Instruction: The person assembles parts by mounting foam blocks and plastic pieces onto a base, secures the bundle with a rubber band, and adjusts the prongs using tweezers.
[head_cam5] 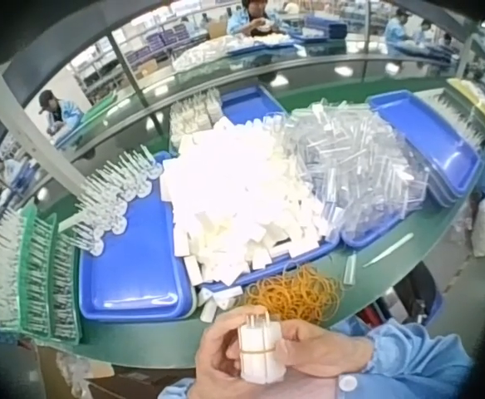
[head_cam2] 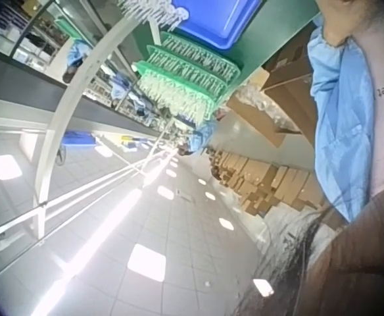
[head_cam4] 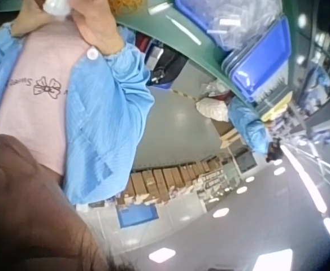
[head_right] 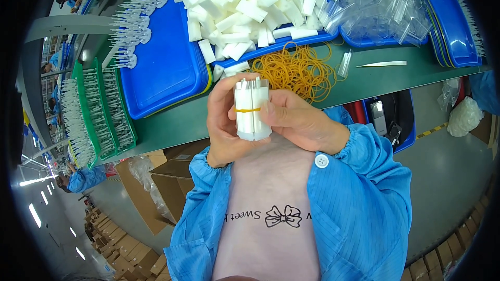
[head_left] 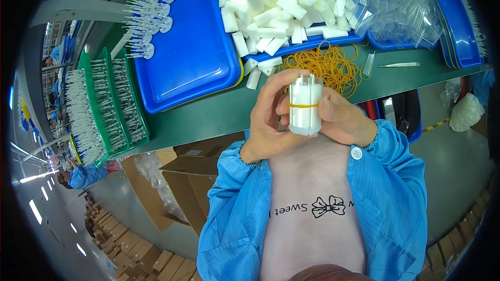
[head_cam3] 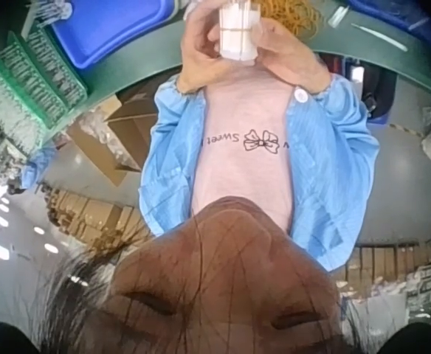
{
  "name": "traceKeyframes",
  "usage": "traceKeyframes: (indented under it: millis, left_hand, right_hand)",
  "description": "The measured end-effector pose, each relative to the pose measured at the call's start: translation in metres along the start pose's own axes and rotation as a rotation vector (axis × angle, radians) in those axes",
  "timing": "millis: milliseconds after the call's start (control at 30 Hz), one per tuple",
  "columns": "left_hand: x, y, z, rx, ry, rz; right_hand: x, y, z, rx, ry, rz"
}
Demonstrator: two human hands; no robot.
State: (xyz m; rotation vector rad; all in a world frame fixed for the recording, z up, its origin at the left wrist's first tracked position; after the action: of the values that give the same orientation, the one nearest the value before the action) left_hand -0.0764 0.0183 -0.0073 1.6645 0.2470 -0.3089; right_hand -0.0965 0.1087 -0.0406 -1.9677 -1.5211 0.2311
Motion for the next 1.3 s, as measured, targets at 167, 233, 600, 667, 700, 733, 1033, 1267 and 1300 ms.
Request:
traceKeyframes:
  millis: [167, 233, 600, 667, 700, 733, 1033, 1267, 1300]
  left_hand:
    - [0.006, -0.003, -0.002, -0.054, -0.060, -0.031]
    - [0.002, 0.007, -0.001, -0.015, -0.030, -0.113]
    - [0.004, -0.001, 0.025, 0.849, 0.443, 0.299]
    - [0.008, -0.017, 0.021, 1.194, 0.343, 0.377]
    - [0.008, -0.018, 0.019, 1.220, 0.377, 0.432]
    - [0.009, -0.021, 0.022, 1.218, 0.385, 0.424]
    - [0.005, -0.017, -0.001, 1.156, 0.202, 0.508]
    - [0.004, -0.021, -0.005, 1.027, 0.155, 0.555]
    - [0.005, -0.021, -0.004, 1.039, 0.144, 0.555]
  right_hand:
    - [0.006, -0.011, 0.004, -0.182, -0.002, 0.078]
    - [0.013, -0.022, 0.006, -0.139, 0.027, 0.112]
    - [0.154, -0.115, 0.090, 2.071, 1.341, 0.277]
    - [0.159, -0.110, 0.096, 2.042, 1.318, 0.390]
    - [0.159, -0.108, 0.092, 1.946, 1.297, 0.462]
    - [0.161, -0.106, 0.089, 1.848, 1.273, 0.531]
    - [0.187, -0.114, 0.071, 1.047, 1.236, 0.792]
    - [0.166, -0.112, 0.100, 1.351, 1.187, 0.650]
    - [0.164, -0.113, 0.097, 1.419, 1.224, 0.595]
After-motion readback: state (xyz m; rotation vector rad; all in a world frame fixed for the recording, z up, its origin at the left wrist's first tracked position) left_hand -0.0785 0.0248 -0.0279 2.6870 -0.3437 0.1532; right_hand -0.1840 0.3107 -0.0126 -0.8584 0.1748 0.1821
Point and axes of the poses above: each hand's wrist, its own x-axis away from the middle knuckle, its own z-axis out of the back of the hand, y = z × x, the point moved 7 cm from there along -x, towards the middle knuckle, and after that the axes turned 4 degrees about -z, right-handed, at the moved point
